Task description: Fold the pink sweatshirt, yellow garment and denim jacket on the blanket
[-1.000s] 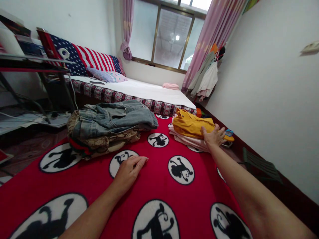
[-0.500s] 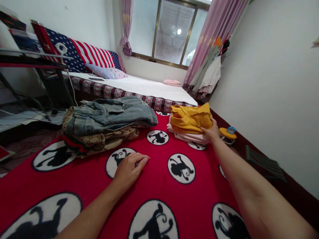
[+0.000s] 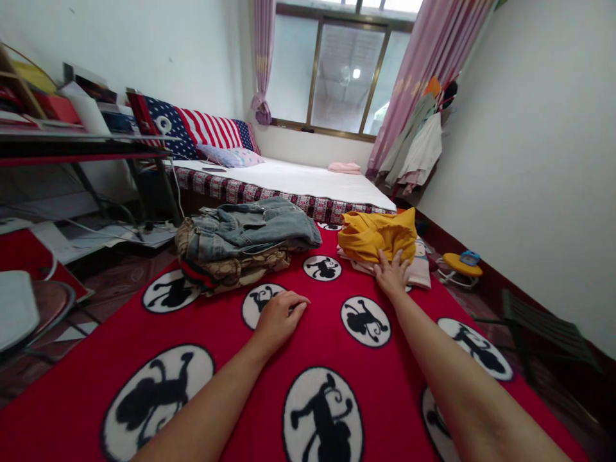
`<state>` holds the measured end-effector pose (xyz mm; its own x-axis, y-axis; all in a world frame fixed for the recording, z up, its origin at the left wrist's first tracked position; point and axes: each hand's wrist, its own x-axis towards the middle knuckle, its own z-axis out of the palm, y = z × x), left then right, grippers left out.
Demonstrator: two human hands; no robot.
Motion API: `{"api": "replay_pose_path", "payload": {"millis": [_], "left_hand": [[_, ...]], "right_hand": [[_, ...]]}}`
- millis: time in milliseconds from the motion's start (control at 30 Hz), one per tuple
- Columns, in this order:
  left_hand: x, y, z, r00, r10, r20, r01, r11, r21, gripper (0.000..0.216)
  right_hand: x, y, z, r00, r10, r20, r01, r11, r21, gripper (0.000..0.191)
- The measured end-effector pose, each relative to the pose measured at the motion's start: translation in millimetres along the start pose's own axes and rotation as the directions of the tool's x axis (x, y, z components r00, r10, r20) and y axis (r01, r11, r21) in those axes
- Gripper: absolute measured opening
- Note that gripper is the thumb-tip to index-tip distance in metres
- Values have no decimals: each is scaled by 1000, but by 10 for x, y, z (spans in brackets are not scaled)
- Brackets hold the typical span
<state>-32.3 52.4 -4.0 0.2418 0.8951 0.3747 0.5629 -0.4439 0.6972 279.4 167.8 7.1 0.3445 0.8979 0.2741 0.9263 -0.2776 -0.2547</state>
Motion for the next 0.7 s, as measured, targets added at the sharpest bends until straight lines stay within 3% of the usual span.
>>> {"api": "replay_pose_path", "payload": {"millis": [200, 367, 433, 600, 700], "left_hand": [[-7, -37, 12, 999, 3, -37, -4, 1000, -9, 22], [-65, -29, 37, 991, 34, -128, -31, 999, 23, 26], [-50, -3, -20, 976, 77, -202, -54, 992, 114, 32], [361, -49, -522, 955, 211, -208, -74, 850, 521, 54], [765, -202, -905, 986, 71, -149, 45, 754, 655, 78]], "right_hand": [[-804, -435, -17, 942, -196, 273, 210, 977, -22, 60], [-1491, -656, -92, 916, -318, 245, 320, 947, 34, 65], [-1664, -676, -117, 908, -366, 205, 361, 930, 64, 63], [-1765, -648, -132, 912, -386, 140, 367, 919, 141, 50], [-1741, -640, -127, 915, -391, 103, 373, 914, 159, 47]]}}
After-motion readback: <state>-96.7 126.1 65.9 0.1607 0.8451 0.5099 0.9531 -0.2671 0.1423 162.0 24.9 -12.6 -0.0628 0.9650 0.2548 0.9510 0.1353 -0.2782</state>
